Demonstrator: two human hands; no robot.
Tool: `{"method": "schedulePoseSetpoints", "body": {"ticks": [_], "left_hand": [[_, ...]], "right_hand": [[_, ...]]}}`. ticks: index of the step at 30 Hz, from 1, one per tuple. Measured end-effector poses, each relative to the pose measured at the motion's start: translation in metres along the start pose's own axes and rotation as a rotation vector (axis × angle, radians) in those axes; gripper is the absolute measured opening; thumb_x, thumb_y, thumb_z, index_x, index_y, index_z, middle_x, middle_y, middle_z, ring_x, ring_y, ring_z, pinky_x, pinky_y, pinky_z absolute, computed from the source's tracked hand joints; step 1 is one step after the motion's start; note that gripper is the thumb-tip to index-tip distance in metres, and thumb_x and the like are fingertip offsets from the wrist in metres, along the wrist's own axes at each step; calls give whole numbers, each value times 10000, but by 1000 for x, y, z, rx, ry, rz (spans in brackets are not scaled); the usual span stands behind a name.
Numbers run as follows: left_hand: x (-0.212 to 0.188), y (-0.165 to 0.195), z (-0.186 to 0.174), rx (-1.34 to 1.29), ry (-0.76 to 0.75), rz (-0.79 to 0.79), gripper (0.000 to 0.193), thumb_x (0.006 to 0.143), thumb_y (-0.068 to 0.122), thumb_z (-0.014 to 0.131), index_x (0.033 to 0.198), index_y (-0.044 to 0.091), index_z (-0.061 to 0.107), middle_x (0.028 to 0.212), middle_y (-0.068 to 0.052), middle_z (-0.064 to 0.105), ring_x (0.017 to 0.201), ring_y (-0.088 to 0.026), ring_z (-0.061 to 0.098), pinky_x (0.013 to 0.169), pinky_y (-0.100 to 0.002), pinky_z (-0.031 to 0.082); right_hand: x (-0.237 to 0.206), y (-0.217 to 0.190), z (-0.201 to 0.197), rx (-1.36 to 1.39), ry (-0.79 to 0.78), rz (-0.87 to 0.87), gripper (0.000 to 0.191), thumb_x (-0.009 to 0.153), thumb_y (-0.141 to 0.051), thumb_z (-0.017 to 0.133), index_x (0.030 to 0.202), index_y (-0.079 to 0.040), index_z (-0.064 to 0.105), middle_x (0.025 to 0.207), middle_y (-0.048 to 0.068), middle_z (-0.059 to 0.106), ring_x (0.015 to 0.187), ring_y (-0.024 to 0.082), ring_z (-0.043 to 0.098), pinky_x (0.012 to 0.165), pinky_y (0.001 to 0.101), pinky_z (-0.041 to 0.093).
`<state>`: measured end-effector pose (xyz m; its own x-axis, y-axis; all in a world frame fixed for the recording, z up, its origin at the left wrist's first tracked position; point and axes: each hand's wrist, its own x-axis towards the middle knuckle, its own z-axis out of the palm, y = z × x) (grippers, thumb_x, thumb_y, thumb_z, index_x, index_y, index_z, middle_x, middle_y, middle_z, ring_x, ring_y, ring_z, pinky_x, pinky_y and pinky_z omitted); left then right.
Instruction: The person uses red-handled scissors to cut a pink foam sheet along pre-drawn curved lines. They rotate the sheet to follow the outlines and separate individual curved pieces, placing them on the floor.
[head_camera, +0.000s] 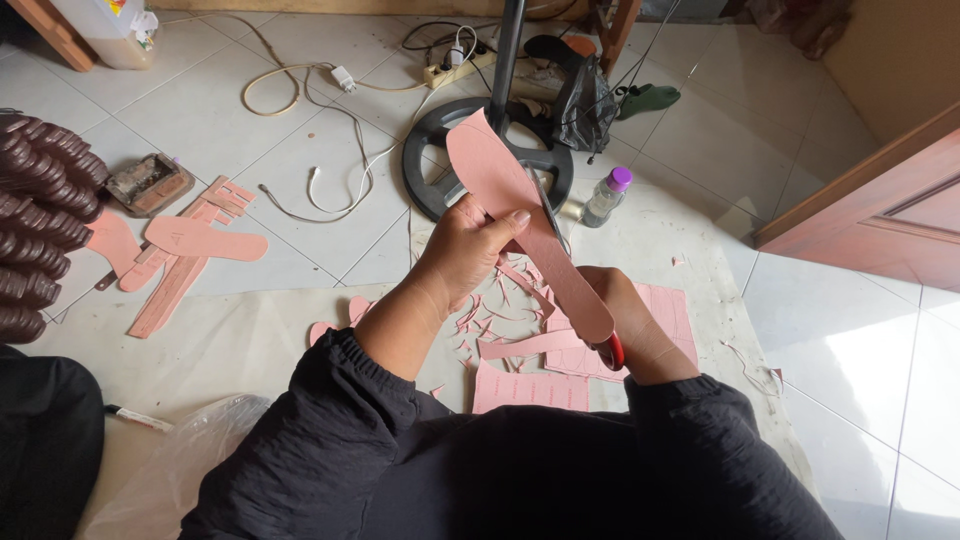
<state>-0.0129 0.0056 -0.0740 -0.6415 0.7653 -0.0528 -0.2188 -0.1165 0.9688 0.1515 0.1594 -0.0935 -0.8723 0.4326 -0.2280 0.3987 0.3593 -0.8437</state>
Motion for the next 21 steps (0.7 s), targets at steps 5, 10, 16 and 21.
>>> {"method": "schedulePoseSetpoints", "body": {"ticks": [5, 10, 16, 21], "left_hand": [[-4, -1, 8, -69, -123, -41, 277, 943, 156, 650, 1188, 27, 634, 1059, -64, 736, 914, -122, 715, 692, -269, 580], [-6, 1, 11, -95, -128, -50, 286, 947, 146, 643, 1191, -2, 628, 1067, -106, 731, 925, -160, 714, 733, -303, 606], [-6, 1, 13, -103, -68, -65, 311, 939, 152, 658, 1204, -1, 601, 1094, -100, 717, 977, -158, 709, 750, -298, 599], [-7, 1, 13, -97, -65, -63, 317, 944, 161, 655, 1214, 1, 605, 1071, -98, 713, 936, -163, 703, 720, -293, 582]], "right_hand": [[2, 5, 4, 46, -40, -34, 211, 824, -96, 693, 966, 56, 728, 657, 63, 681, 539, 96, 604, 467, 257, 473], [5, 10, 3, 55, -24, -65, 258, 842, -112, 695, 1023, 69, 727, 698, 51, 695, 572, 86, 601, 485, 247, 469], [2, 2, 2, 57, 15, -26, 268, 864, -147, 695, 1022, 65, 742, 714, 67, 709, 597, 83, 603, 506, 252, 483], [-3, -6, 6, 60, 40, 72, 265, 876, -175, 678, 1004, 48, 741, 692, 66, 713, 565, 95, 615, 496, 267, 492]]}}
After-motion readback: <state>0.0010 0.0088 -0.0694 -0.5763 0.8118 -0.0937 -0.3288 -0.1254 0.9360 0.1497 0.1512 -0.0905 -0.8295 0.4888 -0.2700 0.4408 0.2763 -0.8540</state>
